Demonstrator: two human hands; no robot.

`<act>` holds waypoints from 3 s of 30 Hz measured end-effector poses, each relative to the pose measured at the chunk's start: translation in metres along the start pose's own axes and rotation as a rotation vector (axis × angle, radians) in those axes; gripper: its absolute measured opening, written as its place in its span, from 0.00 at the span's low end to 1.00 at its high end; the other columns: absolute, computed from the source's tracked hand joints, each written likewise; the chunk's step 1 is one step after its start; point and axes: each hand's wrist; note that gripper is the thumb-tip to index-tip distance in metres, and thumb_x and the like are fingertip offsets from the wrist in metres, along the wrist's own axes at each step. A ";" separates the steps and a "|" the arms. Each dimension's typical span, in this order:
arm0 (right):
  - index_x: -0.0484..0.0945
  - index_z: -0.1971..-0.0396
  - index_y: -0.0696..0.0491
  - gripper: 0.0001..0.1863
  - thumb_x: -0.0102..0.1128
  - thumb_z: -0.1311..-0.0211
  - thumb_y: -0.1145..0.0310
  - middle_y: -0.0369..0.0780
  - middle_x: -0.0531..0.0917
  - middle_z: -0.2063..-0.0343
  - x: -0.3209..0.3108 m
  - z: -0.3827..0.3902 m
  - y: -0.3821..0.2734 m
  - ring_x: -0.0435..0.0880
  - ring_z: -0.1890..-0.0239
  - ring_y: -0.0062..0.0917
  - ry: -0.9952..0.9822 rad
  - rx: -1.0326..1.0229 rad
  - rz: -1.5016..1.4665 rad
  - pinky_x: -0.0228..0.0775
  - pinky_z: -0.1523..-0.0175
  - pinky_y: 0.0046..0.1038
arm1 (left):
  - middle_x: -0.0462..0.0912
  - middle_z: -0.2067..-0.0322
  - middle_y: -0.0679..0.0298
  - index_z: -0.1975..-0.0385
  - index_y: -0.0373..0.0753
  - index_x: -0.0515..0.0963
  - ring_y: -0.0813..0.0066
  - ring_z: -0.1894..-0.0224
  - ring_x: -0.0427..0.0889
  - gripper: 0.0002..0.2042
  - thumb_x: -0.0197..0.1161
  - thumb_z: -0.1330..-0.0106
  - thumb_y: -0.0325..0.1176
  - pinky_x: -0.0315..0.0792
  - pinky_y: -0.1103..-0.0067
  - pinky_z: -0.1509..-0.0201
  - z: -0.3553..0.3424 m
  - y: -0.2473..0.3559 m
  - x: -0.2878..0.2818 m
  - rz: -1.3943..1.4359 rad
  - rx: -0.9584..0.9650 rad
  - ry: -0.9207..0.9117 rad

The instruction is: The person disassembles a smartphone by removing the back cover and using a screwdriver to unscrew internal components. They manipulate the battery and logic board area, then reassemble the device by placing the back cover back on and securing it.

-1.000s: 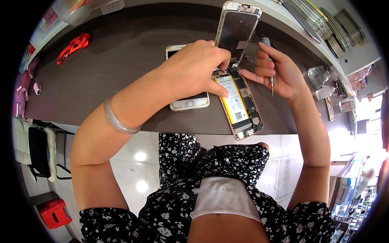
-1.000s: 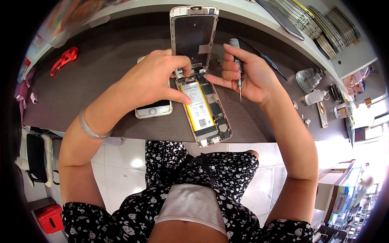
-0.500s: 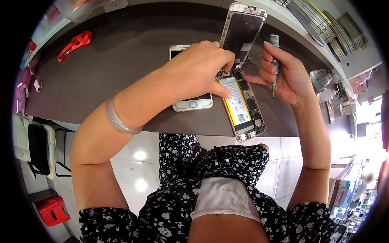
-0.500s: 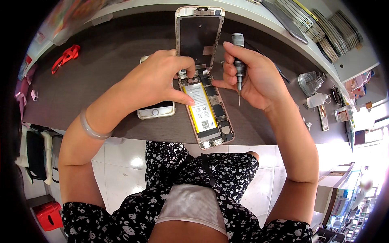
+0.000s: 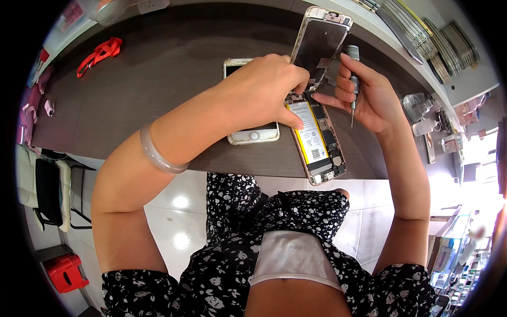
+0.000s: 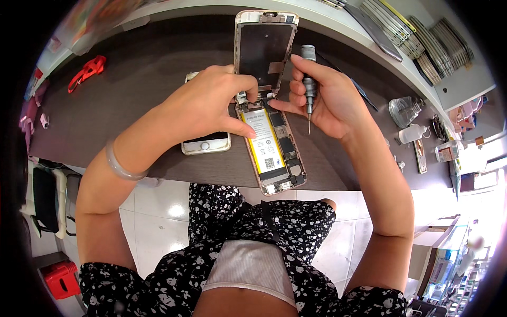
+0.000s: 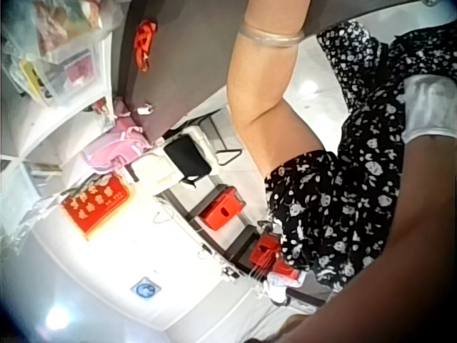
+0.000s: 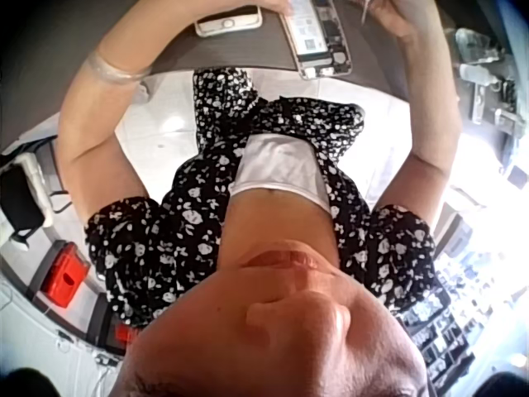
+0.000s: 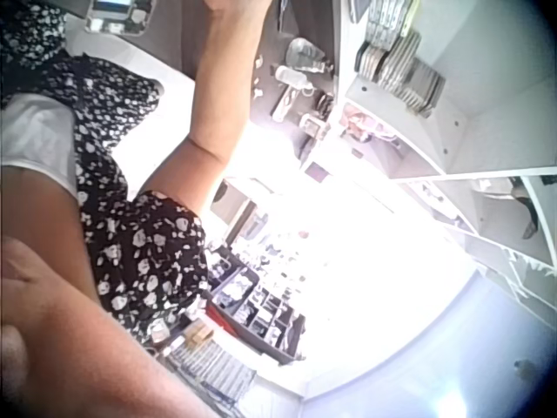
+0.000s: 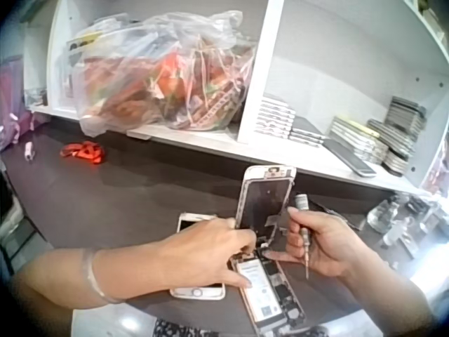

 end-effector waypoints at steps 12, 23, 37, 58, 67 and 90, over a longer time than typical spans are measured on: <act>0.71 0.75 0.51 0.13 0.52 0.32 0.60 0.32 0.74 0.83 0.008 0.007 -0.007 0.73 0.82 0.16 -0.001 -0.009 0.206 0.77 0.54 0.37 | 0.77 0.71 0.53 0.69 0.34 0.77 0.55 0.64 0.78 0.23 0.78 0.62 0.40 0.72 0.67 0.61 0.001 0.004 -0.002 -0.011 -0.007 0.010; 0.73 0.75 0.50 0.13 0.52 0.32 0.60 0.33 0.78 0.80 0.025 0.003 -0.008 0.76 0.79 0.19 -0.034 -0.021 0.189 0.73 0.65 0.28 | 0.80 0.71 0.52 0.70 0.33 0.78 0.54 0.63 0.80 0.23 0.78 0.63 0.40 0.73 0.67 0.60 0.001 0.006 -0.003 -0.031 -0.012 0.012; 0.69 0.75 0.51 0.13 0.46 0.30 0.63 0.31 0.69 0.82 -0.013 0.002 0.009 0.71 0.80 0.17 0.031 0.017 -0.261 0.77 0.51 0.40 | 0.76 0.73 0.55 0.70 0.36 0.75 0.57 0.65 0.76 0.23 0.77 0.62 0.40 0.70 0.68 0.63 0.001 -0.004 0.003 -0.009 0.057 0.054; 0.72 0.74 0.54 0.14 0.50 0.32 0.60 0.38 0.79 0.78 0.019 0.012 0.004 0.78 0.76 0.23 -0.027 -0.108 0.149 0.73 0.63 0.26 | 0.75 0.73 0.54 0.68 0.35 0.76 0.57 0.66 0.77 0.24 0.78 0.64 0.39 0.71 0.68 0.64 0.000 0.001 -0.001 0.001 0.004 0.010; 0.71 0.73 0.53 0.14 0.46 0.30 0.60 0.38 0.78 0.81 0.038 0.003 -0.007 0.78 0.78 0.22 0.025 -0.038 0.280 0.77 0.62 0.31 | 0.79 0.71 0.52 0.70 0.33 0.77 0.54 0.62 0.79 0.23 0.78 0.62 0.40 0.72 0.67 0.59 -0.001 0.002 -0.001 -0.007 -0.016 0.006; 0.70 0.75 0.52 0.13 0.46 0.30 0.63 0.34 0.74 0.81 -0.023 -0.004 0.003 0.76 0.78 0.20 -0.002 -0.002 -0.205 0.74 0.47 0.51 | 0.75 0.74 0.55 0.70 0.36 0.75 0.58 0.67 0.76 0.23 0.78 0.62 0.40 0.69 0.68 0.64 0.000 -0.005 0.003 0.001 0.057 0.045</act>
Point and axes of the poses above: each hand's wrist, its own z-axis away from the middle knuckle, its own x-axis out of the palm, y = z × x
